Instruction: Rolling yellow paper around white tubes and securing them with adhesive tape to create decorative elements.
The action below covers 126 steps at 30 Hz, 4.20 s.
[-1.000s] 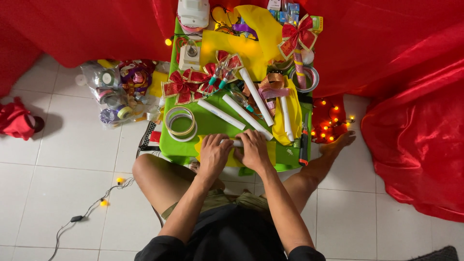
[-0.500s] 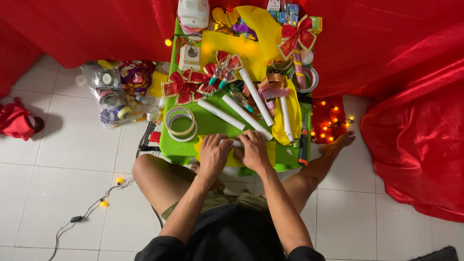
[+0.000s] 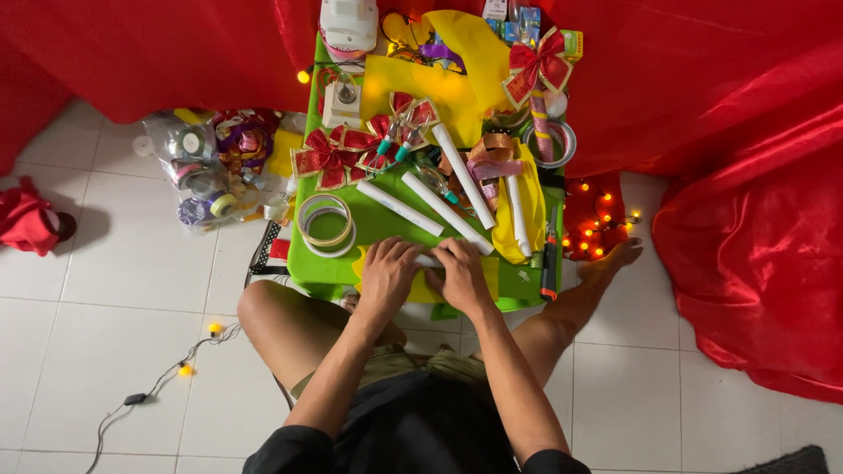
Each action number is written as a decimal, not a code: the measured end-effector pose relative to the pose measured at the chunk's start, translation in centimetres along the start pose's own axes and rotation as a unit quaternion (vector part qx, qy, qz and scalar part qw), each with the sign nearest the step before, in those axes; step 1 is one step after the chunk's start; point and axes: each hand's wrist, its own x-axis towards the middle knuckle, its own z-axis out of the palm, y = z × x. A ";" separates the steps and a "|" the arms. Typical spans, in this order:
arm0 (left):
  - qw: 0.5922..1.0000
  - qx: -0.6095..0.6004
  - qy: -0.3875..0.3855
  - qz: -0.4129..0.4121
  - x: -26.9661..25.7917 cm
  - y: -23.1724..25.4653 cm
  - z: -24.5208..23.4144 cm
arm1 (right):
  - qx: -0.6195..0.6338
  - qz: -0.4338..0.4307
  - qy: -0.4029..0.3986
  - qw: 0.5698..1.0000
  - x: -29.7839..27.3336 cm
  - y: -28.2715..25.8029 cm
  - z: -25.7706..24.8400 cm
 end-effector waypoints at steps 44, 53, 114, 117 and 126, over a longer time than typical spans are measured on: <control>0.989 0.024 0.049 0.141 0.2 1.6 -4.5 | -0.128 -0.164 0.228 0.951 -2.1 -3.5 -5.6; 0.971 -0.191 0.101 0.104 -0.9 3.9 -12.1 | 0.032 -0.077 0.450 0.889 -6.0 -4.3 -6.5; 0.920 -0.364 0.086 -0.118 -8.0 8.9 -5.2 | 0.720 0.252 0.268 0.588 -8.1 -10.7 -2.0; 0.922 -0.356 0.103 -0.110 -7.9 9.2 -5.1 | 0.712 0.248 0.288 0.591 -7.3 -12.8 -4.0; 0.942 -0.293 0.141 -0.088 -7.9 9.6 -6.4 | 0.693 0.249 0.281 0.615 -8.0 -11.2 -1.4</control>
